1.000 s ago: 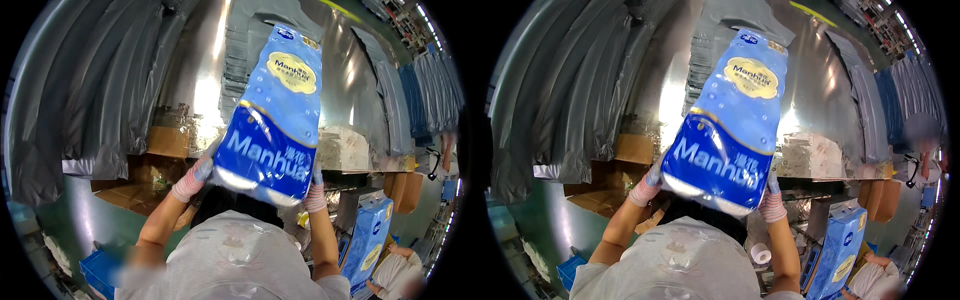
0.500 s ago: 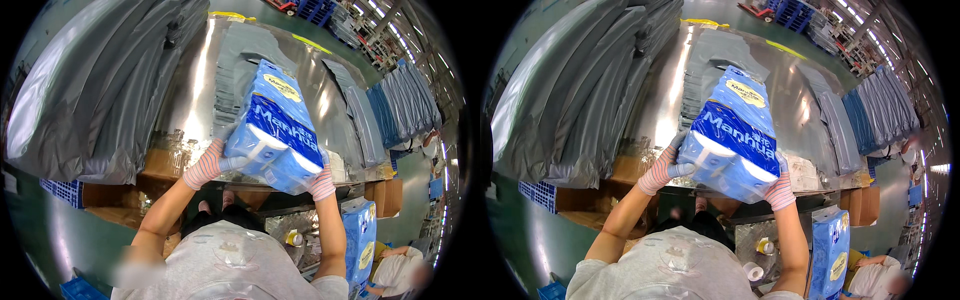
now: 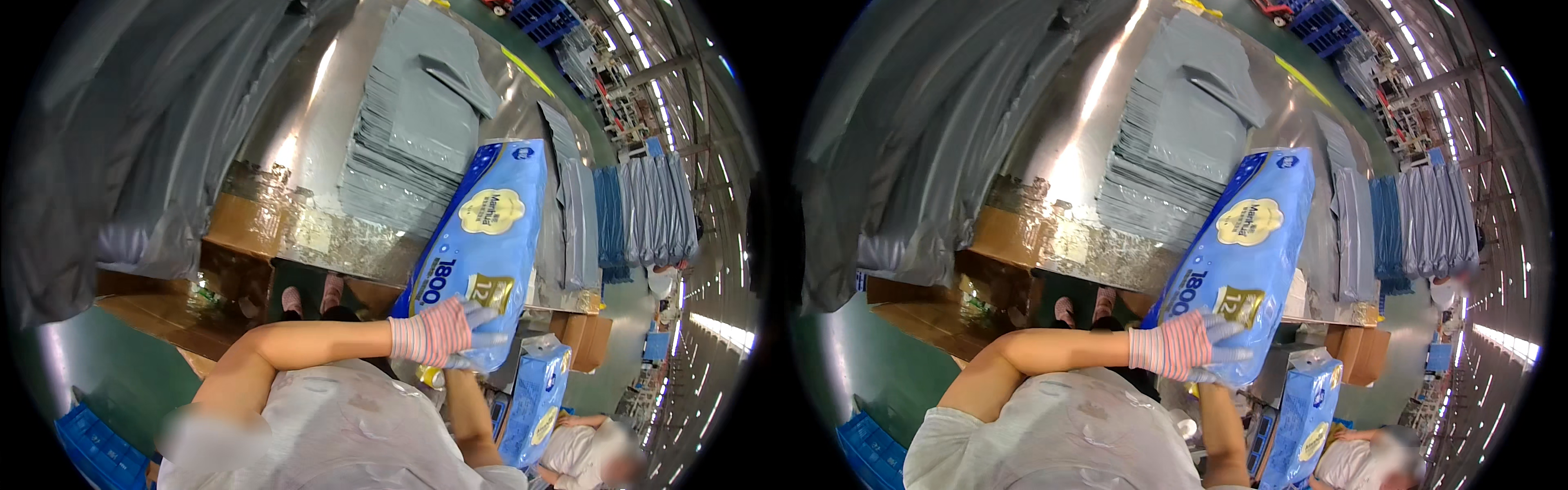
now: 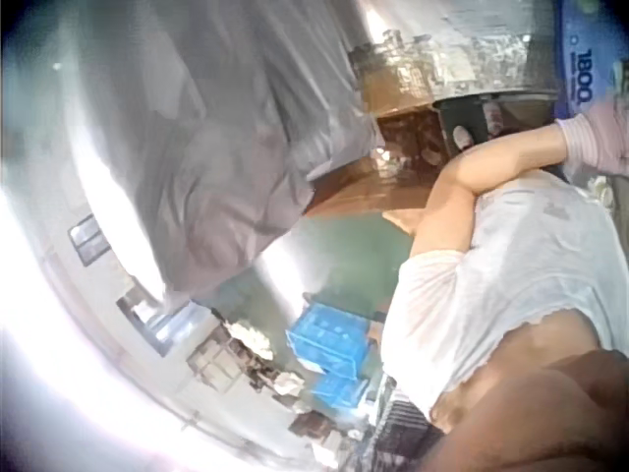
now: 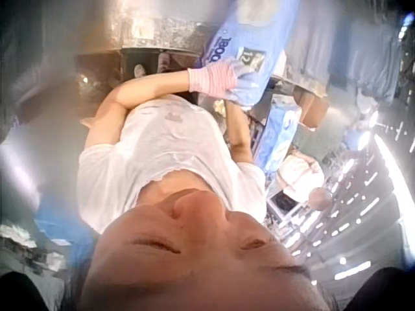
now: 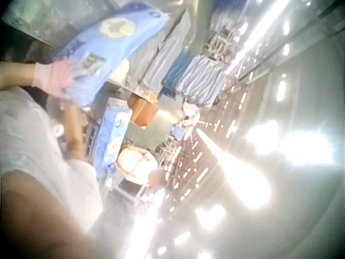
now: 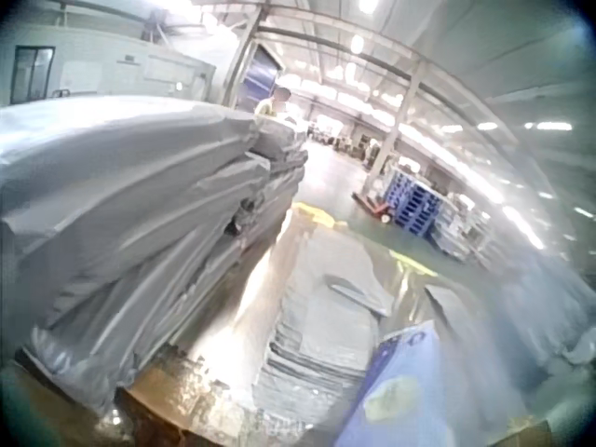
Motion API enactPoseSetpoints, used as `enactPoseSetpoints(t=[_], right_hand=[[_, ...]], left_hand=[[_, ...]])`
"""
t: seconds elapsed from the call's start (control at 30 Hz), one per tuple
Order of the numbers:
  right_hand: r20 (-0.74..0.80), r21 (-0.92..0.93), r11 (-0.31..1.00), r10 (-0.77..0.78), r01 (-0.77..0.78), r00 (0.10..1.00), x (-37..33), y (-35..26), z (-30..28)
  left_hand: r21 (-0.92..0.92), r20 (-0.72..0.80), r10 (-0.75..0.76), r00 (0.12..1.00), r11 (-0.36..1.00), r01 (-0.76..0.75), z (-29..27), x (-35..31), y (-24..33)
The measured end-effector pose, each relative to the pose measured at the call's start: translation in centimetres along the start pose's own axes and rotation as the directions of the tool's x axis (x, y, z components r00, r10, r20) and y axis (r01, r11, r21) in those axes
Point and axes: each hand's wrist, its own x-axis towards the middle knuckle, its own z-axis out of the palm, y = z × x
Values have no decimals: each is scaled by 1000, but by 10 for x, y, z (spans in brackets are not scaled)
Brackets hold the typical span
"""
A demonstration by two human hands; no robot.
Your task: The person places tissue packs into plastic film by hand, folds the film over the packages, and places the wrapped bundles onto a nearby stack.
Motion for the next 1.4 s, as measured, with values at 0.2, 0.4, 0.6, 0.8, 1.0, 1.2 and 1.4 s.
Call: enactPoseSetpoints(t=[0.2,0.4,0.6,0.8,1.0,1.2,1.4], right_hand=[[-185,16,1000,-13,17,983,-3,37,-55],[-291,-205,977,-114,54,950,-19,-8,-77],[-339,-723,689,-281,-57,898,-34,-65,-90],[-231,-899,427,-266,-101,936,4,-60,-6],[-87,-836,538,58,-104,995,80,-84,-3],[199,-869,-487,-188,85,962,247,-165,89],[471,-406,-891,-16,201,882,412,-186,108]], left_hand=[[11,-77,-38,996,999,39,53,-28,-28],[83,4,-88,996,993,87,80,-49,-39],[-673,49,-577,815,584,454,24,-76,-134],[-492,-364,-729,579,679,545,-84,-13,-238],[80,-445,-833,328,328,941,-86,29,-352],[-175,-635,-639,433,666,725,-82,40,-420],[88,-476,-668,572,611,787,-77,47,-423]])
